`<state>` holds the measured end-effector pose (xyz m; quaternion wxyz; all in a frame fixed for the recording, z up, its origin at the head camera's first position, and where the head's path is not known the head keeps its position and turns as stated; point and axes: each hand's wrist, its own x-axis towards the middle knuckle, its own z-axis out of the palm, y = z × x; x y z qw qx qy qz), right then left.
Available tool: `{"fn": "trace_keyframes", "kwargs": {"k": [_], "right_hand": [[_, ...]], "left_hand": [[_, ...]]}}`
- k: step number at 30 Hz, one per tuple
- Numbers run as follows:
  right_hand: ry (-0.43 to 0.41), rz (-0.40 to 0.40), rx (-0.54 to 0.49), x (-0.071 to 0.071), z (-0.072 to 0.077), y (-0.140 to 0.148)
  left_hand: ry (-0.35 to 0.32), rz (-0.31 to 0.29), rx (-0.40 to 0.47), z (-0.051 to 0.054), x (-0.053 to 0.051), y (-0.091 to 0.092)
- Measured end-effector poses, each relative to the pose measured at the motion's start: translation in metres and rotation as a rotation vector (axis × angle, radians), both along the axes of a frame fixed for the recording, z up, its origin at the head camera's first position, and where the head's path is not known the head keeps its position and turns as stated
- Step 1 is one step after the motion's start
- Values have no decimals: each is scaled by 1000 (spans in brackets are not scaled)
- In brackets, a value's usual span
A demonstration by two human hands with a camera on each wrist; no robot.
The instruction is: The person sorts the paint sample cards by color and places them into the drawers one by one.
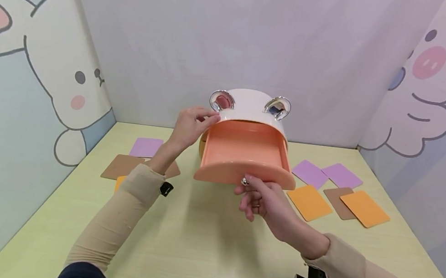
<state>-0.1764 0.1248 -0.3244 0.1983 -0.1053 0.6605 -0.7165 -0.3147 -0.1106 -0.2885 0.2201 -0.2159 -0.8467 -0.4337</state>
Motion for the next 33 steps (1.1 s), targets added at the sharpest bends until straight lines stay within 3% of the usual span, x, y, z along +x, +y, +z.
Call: {"fn": "trace_keyframes", "kwargs": {"k": [3, 5, 8, 13, 17, 20, 23, 27, 30, 33], "right_hand": [[21, 20, 32, 2, 1, 4], [98, 14, 90, 6, 3, 9], [325, -46, 236, 14, 8, 24], [707, -281, 395, 23, 14, 57], [991, -477, 499, 4, 3, 86], [1101, -555, 667, -21, -17, 111], [1034, -519, 907, -42, -41, 134], [763, -322, 1203, -57, -69, 154], [570, -213, 1339, -60, -82, 161], [473, -182, 1410, -60, -87, 162]], "left_hand": [[-5, -3, 2, 0, 0, 1], [-8, -3, 4, -1, 0, 1], [-9, -3, 7, -1, 0, 2], [-16, -8, 8, -3, -1, 2], [-21, -3, 15, -3, 0, 1], [-18, -2, 16, -2, 1, 0], [-11, -7, 19, -2, 2, -1], [0, -5, 17, -3, 2, -1], [4, -5, 17, -4, 1, 0], [1, -9, 24, -3, 0, 0]]}}
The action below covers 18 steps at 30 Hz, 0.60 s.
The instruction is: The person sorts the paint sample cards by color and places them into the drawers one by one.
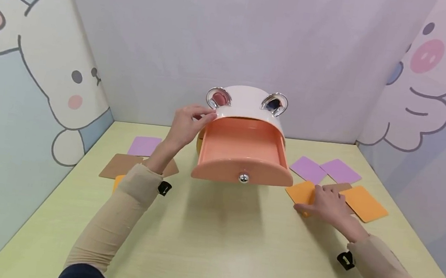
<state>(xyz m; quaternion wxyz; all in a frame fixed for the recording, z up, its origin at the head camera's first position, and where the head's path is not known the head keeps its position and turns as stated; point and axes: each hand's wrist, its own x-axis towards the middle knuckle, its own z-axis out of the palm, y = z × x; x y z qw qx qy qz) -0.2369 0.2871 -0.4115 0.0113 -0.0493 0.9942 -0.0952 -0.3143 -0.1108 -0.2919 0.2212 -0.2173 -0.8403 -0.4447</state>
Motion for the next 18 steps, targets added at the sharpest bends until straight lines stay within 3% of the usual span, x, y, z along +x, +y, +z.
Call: {"fn": "trace_keyframes", "kwargs": {"k": [12, 18], "right_hand": [[40, -29, -6, -5, -7, 6], [26, -18, -51, -5, 5, 10]], "left_hand": [[-2, 4, -13, 3, 2, -1], [5, 1, -16, 3, 1, 0]]}}
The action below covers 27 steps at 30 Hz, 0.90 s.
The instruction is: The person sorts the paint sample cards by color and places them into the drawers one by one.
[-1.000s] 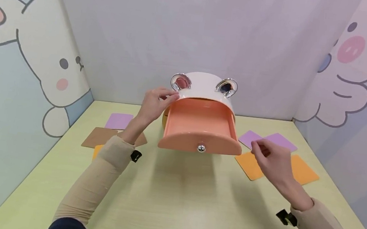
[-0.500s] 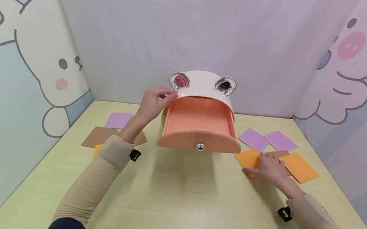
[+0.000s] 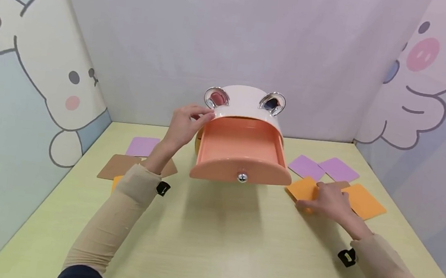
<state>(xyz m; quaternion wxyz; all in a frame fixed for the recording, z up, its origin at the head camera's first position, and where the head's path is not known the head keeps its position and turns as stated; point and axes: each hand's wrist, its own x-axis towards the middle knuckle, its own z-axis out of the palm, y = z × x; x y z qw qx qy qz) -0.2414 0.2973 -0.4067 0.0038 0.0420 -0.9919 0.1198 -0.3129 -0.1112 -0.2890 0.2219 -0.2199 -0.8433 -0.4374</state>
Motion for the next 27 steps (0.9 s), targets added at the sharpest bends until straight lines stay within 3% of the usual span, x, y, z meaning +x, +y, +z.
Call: {"fn": "trace_keyframes", "kwargs": {"k": [8, 15, 21, 27], "right_hand": [[41, 64, -94, -1, 44, 6], [3, 95, -180, -1, 94, 4], [46, 142, -254, -2, 128, -7], [74, 246, -358, 1, 158, -28]], "left_hand": [[2, -8, 5, -1, -2, 0], [2, -13, 16, -1, -2, 0], [1, -8, 8, 1, -1, 0], [-5, -12, 9, 0, -1, 0]]}}
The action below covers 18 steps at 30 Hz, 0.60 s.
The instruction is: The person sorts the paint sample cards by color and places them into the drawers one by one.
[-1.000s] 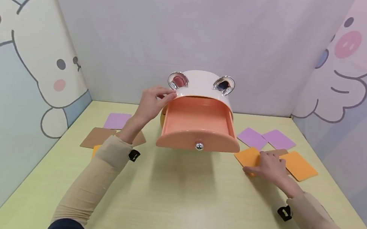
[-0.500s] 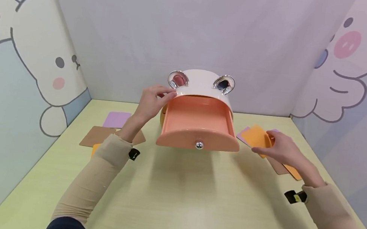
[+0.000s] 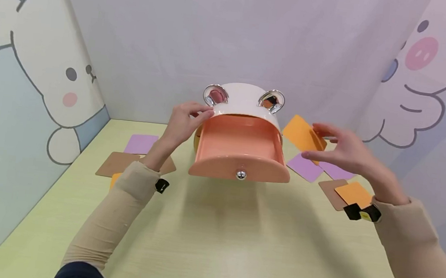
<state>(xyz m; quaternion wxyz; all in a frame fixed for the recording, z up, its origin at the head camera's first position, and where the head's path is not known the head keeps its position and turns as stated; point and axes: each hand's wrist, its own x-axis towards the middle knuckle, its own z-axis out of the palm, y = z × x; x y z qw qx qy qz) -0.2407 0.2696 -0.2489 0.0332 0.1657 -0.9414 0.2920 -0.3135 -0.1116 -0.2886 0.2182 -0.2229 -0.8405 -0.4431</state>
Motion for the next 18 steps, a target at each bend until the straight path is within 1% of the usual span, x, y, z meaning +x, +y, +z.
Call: {"fn": "trace_keyframes", "kwargs": {"k": [4, 7, 14, 18], "right_hand": [[22, 93, -14, 0, 13, -17], [45, 152, 3, -1, 21, -30], [54, 235, 70, -5, 33, -55], [56, 286, 80, -7, 37, -64]], "left_hand": [[-8, 4, -2, 0, -1, 0], [-7, 9, -1, 0, -1, -1], [-1, 10, 4, -1, -3, -1], [-3, 4, 5, -2, -3, 0]]}}
